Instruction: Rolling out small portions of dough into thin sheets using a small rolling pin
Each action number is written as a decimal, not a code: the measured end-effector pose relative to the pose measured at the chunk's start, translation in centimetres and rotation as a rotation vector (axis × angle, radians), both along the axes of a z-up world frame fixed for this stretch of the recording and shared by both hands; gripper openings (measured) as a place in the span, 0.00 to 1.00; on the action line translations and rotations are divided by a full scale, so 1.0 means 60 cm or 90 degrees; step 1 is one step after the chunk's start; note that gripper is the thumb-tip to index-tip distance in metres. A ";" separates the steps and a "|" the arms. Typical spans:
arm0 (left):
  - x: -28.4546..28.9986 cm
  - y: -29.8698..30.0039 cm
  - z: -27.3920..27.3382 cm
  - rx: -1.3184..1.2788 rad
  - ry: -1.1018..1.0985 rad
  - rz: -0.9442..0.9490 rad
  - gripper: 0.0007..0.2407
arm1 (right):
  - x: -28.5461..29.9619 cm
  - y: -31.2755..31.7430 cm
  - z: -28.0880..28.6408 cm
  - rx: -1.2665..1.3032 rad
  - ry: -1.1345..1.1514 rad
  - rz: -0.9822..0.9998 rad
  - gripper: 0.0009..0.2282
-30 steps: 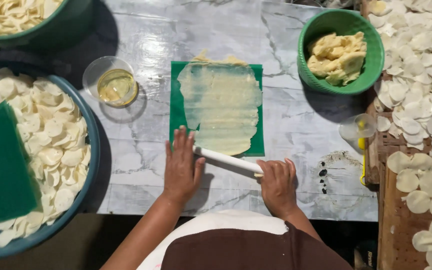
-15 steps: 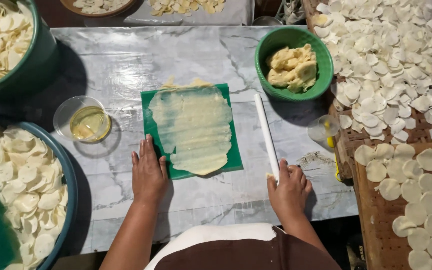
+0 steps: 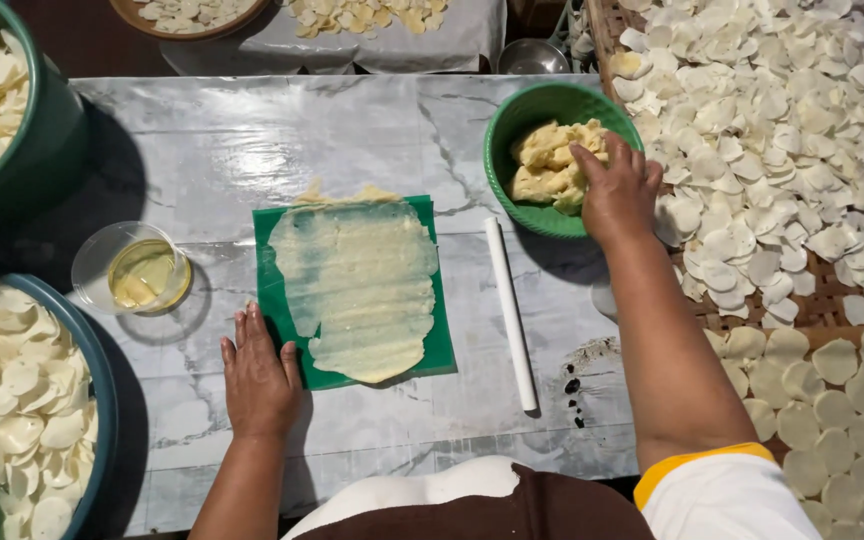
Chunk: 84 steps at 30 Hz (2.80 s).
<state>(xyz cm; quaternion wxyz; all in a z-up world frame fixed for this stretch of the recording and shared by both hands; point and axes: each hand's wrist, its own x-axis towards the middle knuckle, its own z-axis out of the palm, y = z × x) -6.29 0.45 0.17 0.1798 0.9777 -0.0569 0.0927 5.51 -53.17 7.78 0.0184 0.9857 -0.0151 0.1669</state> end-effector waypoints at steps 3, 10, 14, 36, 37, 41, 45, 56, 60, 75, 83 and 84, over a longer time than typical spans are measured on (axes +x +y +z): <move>0.002 -0.003 0.001 -0.009 0.007 0.001 0.29 | 0.036 -0.065 -0.053 -0.087 -0.051 0.040 0.18; 0.002 -0.008 0.009 -0.019 0.009 0.019 0.29 | 0.030 -0.100 -0.047 0.110 -0.048 -0.027 0.14; 0.000 -0.005 0.014 -0.030 0.001 0.005 0.28 | 0.031 -0.132 -0.022 0.435 -0.081 -0.111 0.10; 0.001 -0.005 -0.002 -0.001 -0.011 0.018 0.28 | -0.142 0.344 -0.094 0.459 0.205 0.002 0.08; -0.001 -0.003 -0.001 -0.002 -0.009 0.015 0.28 | -0.142 0.341 -0.102 0.459 0.205 -0.002 0.08; 0.004 -0.005 0.003 -0.009 -0.010 0.010 0.27 | -0.147 0.339 -0.104 0.474 0.154 0.019 0.05; -0.002 -0.006 0.007 -0.020 -0.006 0.005 0.27 | -0.166 0.364 -0.075 0.545 0.122 -0.041 0.05; -0.008 0.001 -0.003 -0.067 -0.005 -0.009 0.28 | -0.318 0.250 -0.119 0.199 0.131 -0.196 0.18; -0.001 0.010 0.008 -0.182 -0.071 0.000 0.26 | -0.288 0.274 -0.019 0.235 0.100 0.000 0.19; 0.169 -0.249 0.016 0.047 0.072 -0.153 0.26 | -0.166 0.264 -0.081 0.094 0.107 0.173 0.26; 0.197 -0.251 0.022 0.088 0.138 -0.124 0.26 | -0.129 0.240 -0.097 0.125 0.076 0.285 0.21; 0.204 -0.252 0.029 0.094 0.129 -0.129 0.26 | -0.120 0.232 -0.097 0.173 0.085 0.321 0.20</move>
